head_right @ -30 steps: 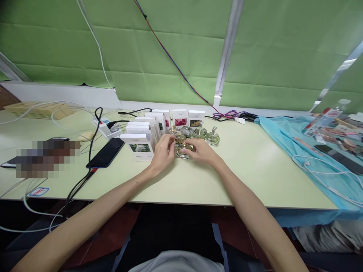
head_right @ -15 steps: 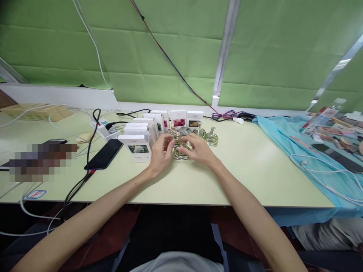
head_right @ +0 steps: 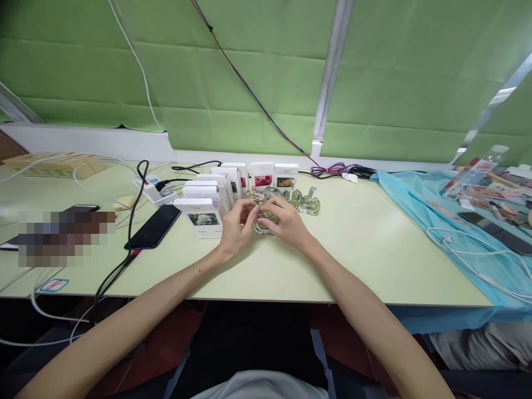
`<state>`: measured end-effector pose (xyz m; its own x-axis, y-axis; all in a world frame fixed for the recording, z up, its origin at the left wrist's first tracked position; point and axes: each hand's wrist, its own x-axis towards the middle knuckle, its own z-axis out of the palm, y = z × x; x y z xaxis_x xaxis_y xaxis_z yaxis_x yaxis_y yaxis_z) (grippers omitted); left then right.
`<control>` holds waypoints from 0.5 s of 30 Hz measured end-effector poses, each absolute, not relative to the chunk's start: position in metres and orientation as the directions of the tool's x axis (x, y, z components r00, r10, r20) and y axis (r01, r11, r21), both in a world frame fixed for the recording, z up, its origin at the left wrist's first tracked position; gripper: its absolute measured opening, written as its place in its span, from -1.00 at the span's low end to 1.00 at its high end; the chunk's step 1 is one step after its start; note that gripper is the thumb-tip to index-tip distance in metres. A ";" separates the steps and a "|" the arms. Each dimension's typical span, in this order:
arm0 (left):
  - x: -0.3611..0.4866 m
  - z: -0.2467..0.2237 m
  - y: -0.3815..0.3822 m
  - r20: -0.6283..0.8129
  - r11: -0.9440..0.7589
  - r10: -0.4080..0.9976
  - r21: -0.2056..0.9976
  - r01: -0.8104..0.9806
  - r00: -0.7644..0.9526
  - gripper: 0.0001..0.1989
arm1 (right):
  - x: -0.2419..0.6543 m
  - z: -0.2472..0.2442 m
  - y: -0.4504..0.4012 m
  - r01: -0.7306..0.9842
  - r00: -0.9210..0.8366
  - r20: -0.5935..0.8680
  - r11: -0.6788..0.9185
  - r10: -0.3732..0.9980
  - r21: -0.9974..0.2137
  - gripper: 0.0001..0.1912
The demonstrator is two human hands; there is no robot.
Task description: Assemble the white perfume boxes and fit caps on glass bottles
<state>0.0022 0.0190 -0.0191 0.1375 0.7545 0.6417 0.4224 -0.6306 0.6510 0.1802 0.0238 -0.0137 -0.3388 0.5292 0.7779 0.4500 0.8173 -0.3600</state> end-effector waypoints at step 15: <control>0.002 -0.019 0.020 0.647 -0.638 0.749 0.646 0.419 0.141 -0.75 | 0.175 -0.018 0.022 0.473 -0.355 0.779 0.818 0.517 -0.328 -0.87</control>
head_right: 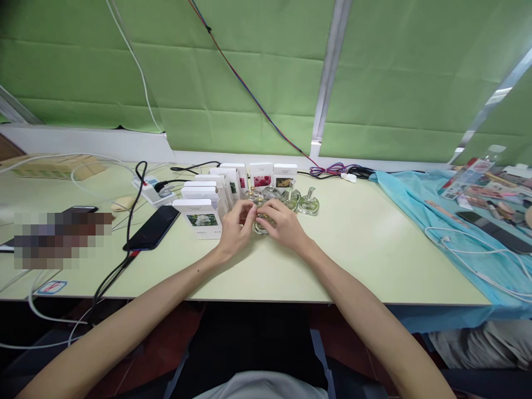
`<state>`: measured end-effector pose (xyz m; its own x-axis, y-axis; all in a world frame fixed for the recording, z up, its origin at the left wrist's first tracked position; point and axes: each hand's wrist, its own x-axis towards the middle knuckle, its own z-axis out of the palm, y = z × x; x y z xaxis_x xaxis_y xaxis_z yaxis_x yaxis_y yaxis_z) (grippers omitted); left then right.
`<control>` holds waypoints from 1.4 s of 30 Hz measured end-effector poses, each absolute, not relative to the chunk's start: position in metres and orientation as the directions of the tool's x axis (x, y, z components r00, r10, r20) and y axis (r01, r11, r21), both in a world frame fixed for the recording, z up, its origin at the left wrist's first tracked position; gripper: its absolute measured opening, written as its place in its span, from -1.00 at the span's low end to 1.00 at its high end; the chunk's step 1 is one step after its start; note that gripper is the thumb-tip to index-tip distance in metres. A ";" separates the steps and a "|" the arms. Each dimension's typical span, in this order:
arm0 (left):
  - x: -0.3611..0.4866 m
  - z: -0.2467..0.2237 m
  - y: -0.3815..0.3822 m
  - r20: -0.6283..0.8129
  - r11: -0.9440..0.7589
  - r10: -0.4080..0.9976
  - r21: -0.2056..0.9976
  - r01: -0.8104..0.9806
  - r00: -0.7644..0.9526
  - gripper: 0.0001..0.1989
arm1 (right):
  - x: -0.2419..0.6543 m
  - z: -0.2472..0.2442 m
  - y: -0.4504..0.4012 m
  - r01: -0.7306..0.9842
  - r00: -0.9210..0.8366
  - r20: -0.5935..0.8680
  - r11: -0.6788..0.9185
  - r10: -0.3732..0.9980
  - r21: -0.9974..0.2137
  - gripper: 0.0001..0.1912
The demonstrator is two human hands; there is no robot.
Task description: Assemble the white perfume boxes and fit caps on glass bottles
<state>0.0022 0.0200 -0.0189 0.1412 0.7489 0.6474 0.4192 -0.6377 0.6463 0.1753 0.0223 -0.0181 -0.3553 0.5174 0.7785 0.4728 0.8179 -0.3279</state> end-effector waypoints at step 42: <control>0.001 -0.026 0.031 0.419 -0.593 0.805 0.551 0.587 0.420 -0.69 | 0.198 -0.007 0.030 0.489 -0.347 0.708 0.763 0.614 -0.422 -0.81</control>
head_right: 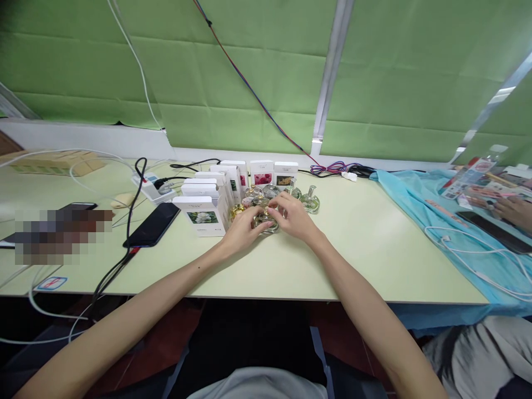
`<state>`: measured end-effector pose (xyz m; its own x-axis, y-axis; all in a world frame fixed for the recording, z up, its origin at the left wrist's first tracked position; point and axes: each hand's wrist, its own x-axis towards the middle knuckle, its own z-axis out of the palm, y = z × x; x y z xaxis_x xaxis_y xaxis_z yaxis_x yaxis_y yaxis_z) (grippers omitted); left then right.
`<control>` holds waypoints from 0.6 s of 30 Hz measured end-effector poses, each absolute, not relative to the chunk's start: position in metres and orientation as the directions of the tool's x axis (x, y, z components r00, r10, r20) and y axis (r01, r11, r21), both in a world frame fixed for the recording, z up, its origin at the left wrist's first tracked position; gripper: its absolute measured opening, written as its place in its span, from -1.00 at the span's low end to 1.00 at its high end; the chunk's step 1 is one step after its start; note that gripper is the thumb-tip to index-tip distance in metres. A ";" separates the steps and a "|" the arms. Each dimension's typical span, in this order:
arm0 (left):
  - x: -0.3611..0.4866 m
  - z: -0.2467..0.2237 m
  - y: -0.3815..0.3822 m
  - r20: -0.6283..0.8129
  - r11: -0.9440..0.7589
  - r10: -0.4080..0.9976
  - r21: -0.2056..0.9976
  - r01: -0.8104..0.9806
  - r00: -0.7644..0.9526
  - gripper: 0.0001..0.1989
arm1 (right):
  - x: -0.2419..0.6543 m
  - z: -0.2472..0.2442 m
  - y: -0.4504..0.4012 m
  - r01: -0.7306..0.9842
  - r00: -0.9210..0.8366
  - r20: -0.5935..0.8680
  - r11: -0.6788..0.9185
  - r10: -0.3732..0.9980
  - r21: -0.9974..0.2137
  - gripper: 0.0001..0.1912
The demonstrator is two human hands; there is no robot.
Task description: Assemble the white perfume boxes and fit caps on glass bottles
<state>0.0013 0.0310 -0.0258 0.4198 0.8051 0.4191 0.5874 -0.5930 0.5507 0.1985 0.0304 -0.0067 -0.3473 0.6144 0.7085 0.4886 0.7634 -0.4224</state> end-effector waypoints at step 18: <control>0.001 -0.025 0.030 0.396 -0.587 0.810 0.563 0.582 0.433 -0.63 | 0.196 -0.009 0.030 0.475 -0.350 0.683 0.750 0.641 -0.461 -0.75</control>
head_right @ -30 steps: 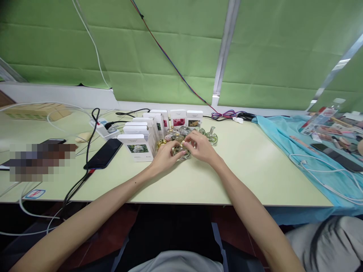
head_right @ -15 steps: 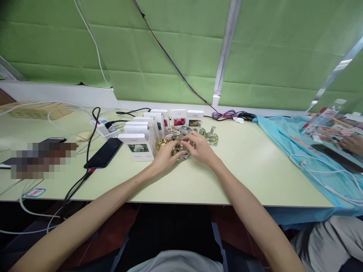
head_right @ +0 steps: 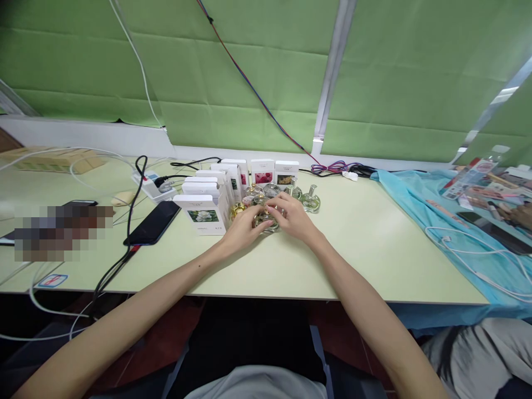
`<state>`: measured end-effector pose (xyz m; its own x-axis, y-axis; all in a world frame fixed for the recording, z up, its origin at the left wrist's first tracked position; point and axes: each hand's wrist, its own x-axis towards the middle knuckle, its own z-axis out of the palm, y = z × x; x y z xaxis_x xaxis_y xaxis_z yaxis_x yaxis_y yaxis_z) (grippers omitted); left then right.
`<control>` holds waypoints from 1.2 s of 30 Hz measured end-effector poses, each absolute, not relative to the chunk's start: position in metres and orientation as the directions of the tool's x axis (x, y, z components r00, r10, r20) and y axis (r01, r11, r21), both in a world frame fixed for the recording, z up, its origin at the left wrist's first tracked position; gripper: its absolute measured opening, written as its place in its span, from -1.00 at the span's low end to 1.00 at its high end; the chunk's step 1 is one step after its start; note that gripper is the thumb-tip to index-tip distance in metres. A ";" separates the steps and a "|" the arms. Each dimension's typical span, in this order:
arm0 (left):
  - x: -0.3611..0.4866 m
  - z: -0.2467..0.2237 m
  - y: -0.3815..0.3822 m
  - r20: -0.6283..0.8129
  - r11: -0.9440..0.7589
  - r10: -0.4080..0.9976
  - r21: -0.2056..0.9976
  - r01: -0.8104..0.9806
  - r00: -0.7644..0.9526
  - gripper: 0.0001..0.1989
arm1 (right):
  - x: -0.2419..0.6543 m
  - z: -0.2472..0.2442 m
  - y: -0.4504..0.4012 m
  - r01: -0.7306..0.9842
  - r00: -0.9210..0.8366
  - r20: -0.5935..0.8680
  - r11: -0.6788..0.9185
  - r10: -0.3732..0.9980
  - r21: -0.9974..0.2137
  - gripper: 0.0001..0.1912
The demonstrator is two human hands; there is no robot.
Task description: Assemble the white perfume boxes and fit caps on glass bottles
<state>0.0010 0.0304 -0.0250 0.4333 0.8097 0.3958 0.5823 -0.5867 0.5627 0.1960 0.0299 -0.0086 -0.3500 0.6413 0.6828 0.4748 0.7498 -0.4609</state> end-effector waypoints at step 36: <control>0.001 -0.025 0.028 0.366 -0.568 0.822 0.575 0.589 0.436 -0.73 | 0.187 -0.013 0.032 0.388 -0.214 0.632 0.658 0.745 -0.645 -0.63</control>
<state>0.0014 0.0285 -0.0250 0.4356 0.8222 0.3663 0.5886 -0.5681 0.5751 0.1873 0.0316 -0.0127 -0.2145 0.7449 0.6317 0.3883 0.6585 -0.6447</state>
